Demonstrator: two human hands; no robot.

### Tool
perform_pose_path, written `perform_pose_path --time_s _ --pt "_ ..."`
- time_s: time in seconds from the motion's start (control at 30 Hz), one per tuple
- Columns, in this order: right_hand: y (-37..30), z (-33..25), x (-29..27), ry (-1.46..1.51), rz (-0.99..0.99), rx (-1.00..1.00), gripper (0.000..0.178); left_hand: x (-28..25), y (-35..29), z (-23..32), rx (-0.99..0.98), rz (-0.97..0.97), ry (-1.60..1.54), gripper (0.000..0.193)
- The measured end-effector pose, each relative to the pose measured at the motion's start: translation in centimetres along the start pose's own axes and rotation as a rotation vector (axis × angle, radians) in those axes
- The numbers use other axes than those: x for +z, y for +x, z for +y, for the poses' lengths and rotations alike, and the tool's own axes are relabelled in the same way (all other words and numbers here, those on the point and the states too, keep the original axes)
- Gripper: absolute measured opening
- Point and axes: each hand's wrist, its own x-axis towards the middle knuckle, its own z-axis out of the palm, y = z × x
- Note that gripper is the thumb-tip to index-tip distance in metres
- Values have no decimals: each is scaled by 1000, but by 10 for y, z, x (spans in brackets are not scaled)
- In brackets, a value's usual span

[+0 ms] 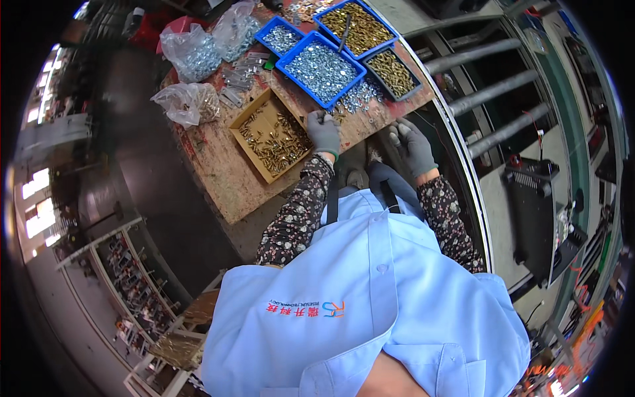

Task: The person assembles electronic components on a metal frame using a power drill. They handle screws, nuts, and wires from bins, and integrate a small white device from a cardboard box into the assembly.

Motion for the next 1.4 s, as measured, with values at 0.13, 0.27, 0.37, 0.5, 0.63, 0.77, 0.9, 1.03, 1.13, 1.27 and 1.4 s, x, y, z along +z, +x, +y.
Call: perform_pose_path --time_s 0.13,0.27,0.37,0.5,0.63,0.77,0.9,1.03,1.13,1.27,1.4 --pt "-40 13 -24 19 103 -1 29 -5 6 5 -274 -199 -568 6" --pt "-69 26 -38 98 129 -17 30 -20 5 3 -529 -575 -994 11" --pt "-86 26 -44 88 106 -21 30 -22 -2 5 -648 -820 -1140 15" --pt "-105 16 -57 56 111 -49 30 -6 -16 3 -682 -925 -1090 19" --pt "-123 0 -87 27 84 -123 30 21 -29 -13 -765 -1191 -1016 24" --pt "-132 -15 -150 -14 173 -144 27 65 -81 -23 -819 -1184 -746 25" --pt "-149 -46 -217 -290 475 -280 20 136 -165 -45 -690 -1218 -151 22" --pt "-162 -76 -288 -814 830 -363 15 225 -255 -90 -346 -1336 373 17" --pt "-159 -90 -337 -1251 905 -581 15 278 -296 -162 336 -1298 611 13" --pt "-162 -97 -364 -1324 871 -640 18 298 -330 -162 898 -1233 697 25" --pt "-168 -99 -371 -1368 791 -529 20 284 -331 -154 601 -1292 724 50"
